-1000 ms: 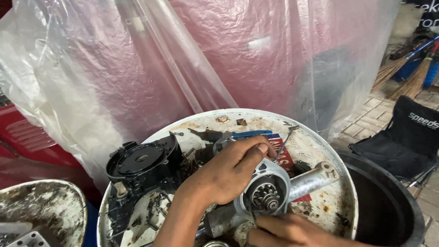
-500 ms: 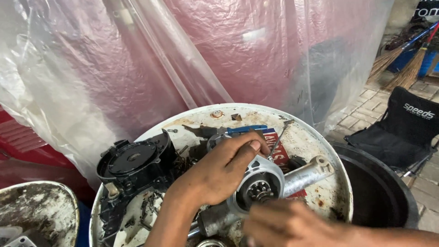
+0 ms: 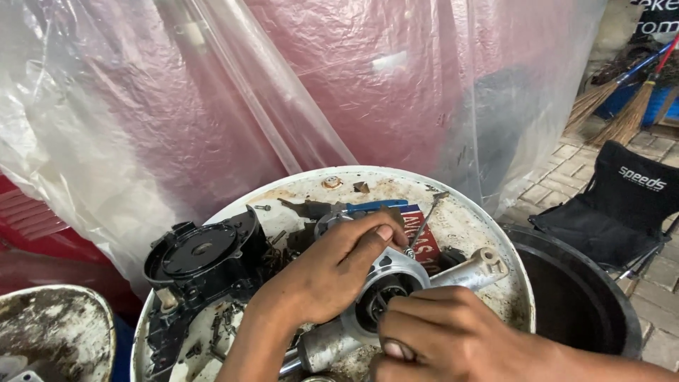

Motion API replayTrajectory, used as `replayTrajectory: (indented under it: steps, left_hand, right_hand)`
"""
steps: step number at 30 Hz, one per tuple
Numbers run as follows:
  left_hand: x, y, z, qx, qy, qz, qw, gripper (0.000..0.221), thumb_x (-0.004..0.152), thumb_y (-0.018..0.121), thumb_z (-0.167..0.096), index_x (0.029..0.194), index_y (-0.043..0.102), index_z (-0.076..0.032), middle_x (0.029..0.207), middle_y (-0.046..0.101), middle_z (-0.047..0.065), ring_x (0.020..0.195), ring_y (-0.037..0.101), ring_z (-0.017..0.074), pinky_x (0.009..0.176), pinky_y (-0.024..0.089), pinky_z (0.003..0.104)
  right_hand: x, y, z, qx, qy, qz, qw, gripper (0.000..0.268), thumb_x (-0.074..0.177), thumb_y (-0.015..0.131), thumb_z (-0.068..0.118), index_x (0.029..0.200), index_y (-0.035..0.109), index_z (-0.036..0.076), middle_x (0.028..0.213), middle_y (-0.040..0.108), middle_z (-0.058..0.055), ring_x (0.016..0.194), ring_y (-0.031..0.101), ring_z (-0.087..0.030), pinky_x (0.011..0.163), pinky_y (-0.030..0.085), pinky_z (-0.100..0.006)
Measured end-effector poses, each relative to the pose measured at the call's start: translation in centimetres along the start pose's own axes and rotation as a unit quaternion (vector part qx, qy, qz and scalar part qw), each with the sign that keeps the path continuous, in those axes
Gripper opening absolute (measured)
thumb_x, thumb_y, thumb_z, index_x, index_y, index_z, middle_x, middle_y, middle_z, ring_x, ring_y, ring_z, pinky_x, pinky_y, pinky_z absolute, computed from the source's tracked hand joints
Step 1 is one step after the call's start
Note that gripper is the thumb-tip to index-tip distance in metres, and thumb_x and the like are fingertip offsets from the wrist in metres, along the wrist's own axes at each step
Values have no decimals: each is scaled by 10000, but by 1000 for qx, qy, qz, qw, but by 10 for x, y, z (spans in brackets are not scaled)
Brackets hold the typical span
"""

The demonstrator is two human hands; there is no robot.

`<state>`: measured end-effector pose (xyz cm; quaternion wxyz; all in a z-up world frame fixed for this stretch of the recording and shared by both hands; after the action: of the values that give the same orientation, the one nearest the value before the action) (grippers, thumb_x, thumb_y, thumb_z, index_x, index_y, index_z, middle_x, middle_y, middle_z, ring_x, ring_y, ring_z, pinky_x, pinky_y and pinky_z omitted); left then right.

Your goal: Cleaning and scraping the internal components of a starter motor housing using a metal rod and a cloth.

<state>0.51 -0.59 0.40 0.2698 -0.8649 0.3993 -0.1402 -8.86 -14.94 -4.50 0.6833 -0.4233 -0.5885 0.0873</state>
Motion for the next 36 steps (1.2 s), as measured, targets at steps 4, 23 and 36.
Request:
replayTrajectory:
  steps: [4,23,36]
  left_hand:
    - [-2,-2,-3,11,7,-9,1000,376,1056,331,-367,1090,635,-148,1084,660,29,1060,621,171,970,462,331]
    - [-2,-3,3,13,19,-17,1000,411,1029,330,-401,1092,655,-158,1090,685,32,1041,634,158,930,471,305]
    - [0,0,-1,21,5,-18,1000,348,1047,324,-321,1125,632,-179,1236,717,39,1172,682,192,1022,516,386]
  right_hand:
    - [-5,-7,-3,48,29,-143,988,302,1035,479,221,809,595,58,746,661,-71,625,681,-177,528,564,-285]
    - [-23,6,-6,111,77,-50,989,121,938,555,190,921,552,70,802,536,-40,641,547,-138,420,436,-254]
    - [-12,-10,-22,33,23,-111,993,429,1042,346,198,734,608,53,561,591,-13,404,559,-106,284,411,-203]
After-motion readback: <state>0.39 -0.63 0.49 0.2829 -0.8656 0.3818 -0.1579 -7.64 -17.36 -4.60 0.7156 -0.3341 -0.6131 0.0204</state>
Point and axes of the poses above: each hand's wrist, its own x-axis towards the middle knuckle, its own y-axis out of the palm, z = x × y, the point moved 1 cm from there along x, towards the middle knuckle
